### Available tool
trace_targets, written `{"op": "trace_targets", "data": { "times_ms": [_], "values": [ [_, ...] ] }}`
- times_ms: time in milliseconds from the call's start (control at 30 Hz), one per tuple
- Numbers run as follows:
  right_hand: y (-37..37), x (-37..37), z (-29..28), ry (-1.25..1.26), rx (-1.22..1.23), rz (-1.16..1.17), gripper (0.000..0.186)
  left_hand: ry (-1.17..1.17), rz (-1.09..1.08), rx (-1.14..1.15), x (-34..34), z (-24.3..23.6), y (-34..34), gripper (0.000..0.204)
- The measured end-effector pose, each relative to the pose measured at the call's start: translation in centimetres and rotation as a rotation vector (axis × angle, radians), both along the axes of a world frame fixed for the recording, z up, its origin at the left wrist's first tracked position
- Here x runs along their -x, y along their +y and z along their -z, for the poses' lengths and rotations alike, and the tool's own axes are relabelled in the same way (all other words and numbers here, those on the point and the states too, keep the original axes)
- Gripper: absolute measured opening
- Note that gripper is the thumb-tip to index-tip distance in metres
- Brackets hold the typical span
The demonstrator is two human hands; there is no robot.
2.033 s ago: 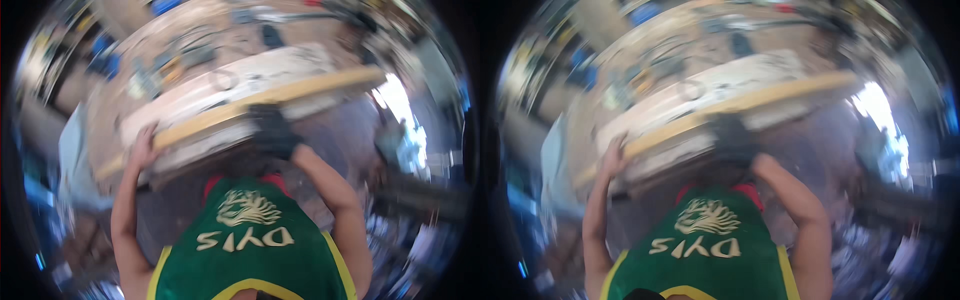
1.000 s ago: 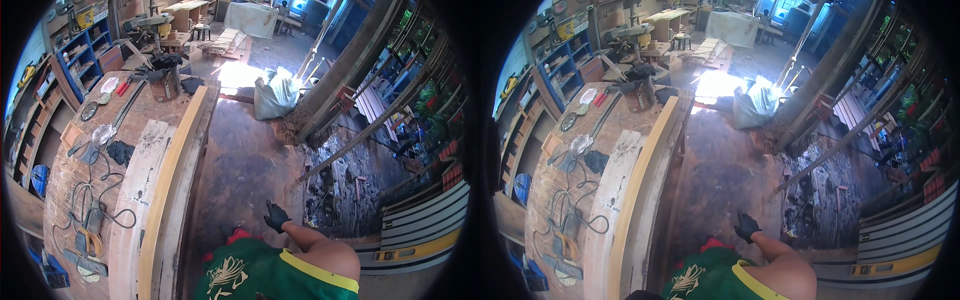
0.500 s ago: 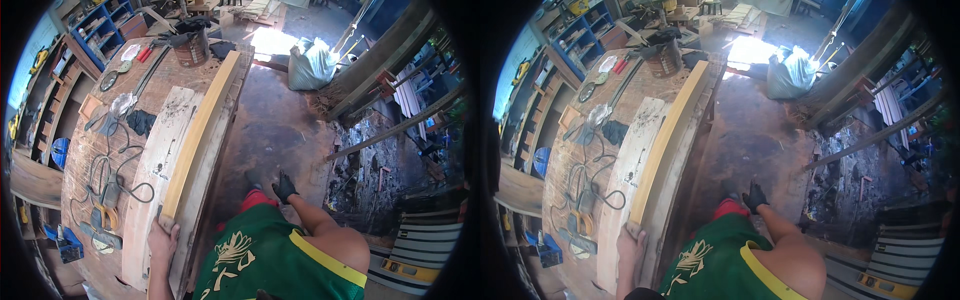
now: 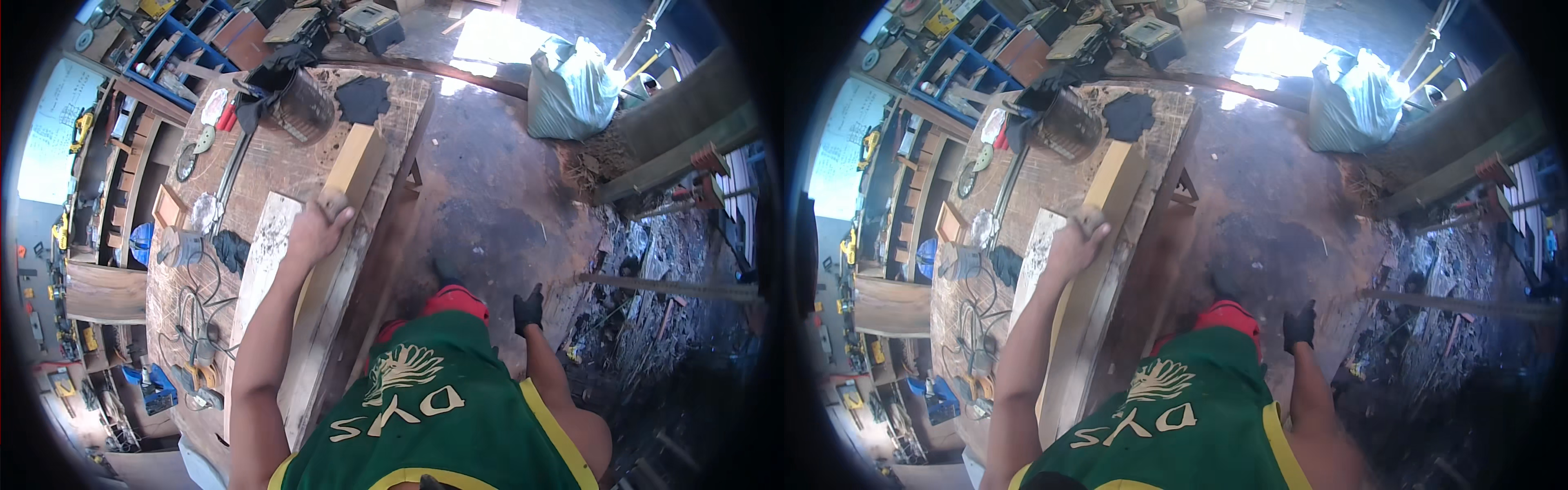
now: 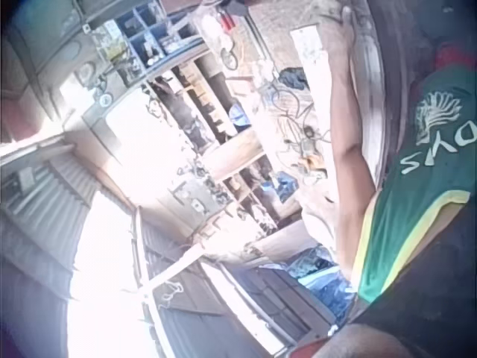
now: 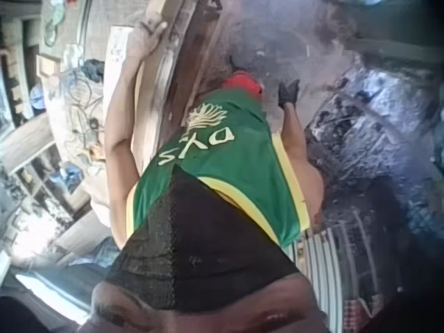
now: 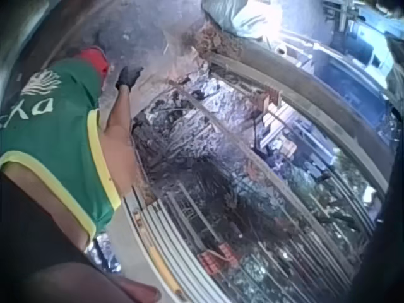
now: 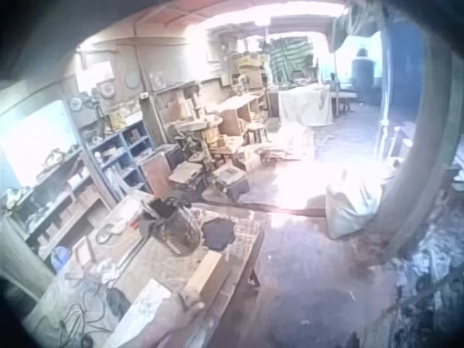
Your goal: Sanding the surface of a wooden plank by hand using a sanding disc and then applying a dark stain to the edges with a brush.
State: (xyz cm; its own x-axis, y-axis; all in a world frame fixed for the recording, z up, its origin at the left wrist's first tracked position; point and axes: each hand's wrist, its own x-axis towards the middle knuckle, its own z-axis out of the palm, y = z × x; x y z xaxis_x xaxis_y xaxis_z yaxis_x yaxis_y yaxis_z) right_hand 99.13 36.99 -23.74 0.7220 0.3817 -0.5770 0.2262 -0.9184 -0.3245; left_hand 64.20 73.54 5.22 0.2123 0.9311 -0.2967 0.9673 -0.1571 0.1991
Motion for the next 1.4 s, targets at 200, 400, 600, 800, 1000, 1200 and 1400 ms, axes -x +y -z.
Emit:
{"op": "trace_targets", "data": {
  "times_ms": [200, 400, 600, 800, 1000, 1200, 1400],
  "values": [
    [5.9, -8.0, -0.8, -0.075, -0.040, -0.012, 0.094, -0.023, 0.108, 0.035, -10.5, 0.3, 10.8, 0.088],
    [14.7, -9.0, -0.7, -0.130, -0.368, -0.057, 0.086, -0.436, -0.067, -0.091, -14.4, -4.6, 15.4, 0.079],
    [23.2, -0.6, -11.5, 0.400, -1.088, -0.091, 0.073, -1.132, -0.199, -0.075, -4.8, -8.3, 6.6, 0.065],
    [30.3, 11.5, -24.5, 0.843, -1.158, -0.962, 0.065, -2.120, -0.357, 0.934, -1.2, -1.7, -7.8, 0.082],
    [29.2, 16.6, -28.6, 1.134, -0.716, -0.725, 0.035, -2.174, -0.400, 1.146, 2.4, 0.1, -11.1, 0.094],
    [29.7, 13.7, -30.1, 0.936, -0.860, -0.485, 0.030, -1.796, -0.501, 0.546, 2.7, -0.6, -12.2, 0.068],
    [31.7, 8.5, -28.0, 1.392, -0.664, -0.448, 0.050, -1.784, -0.742, 0.414, -5.9, 0.2, -7.9, 0.037]
  ]
}}
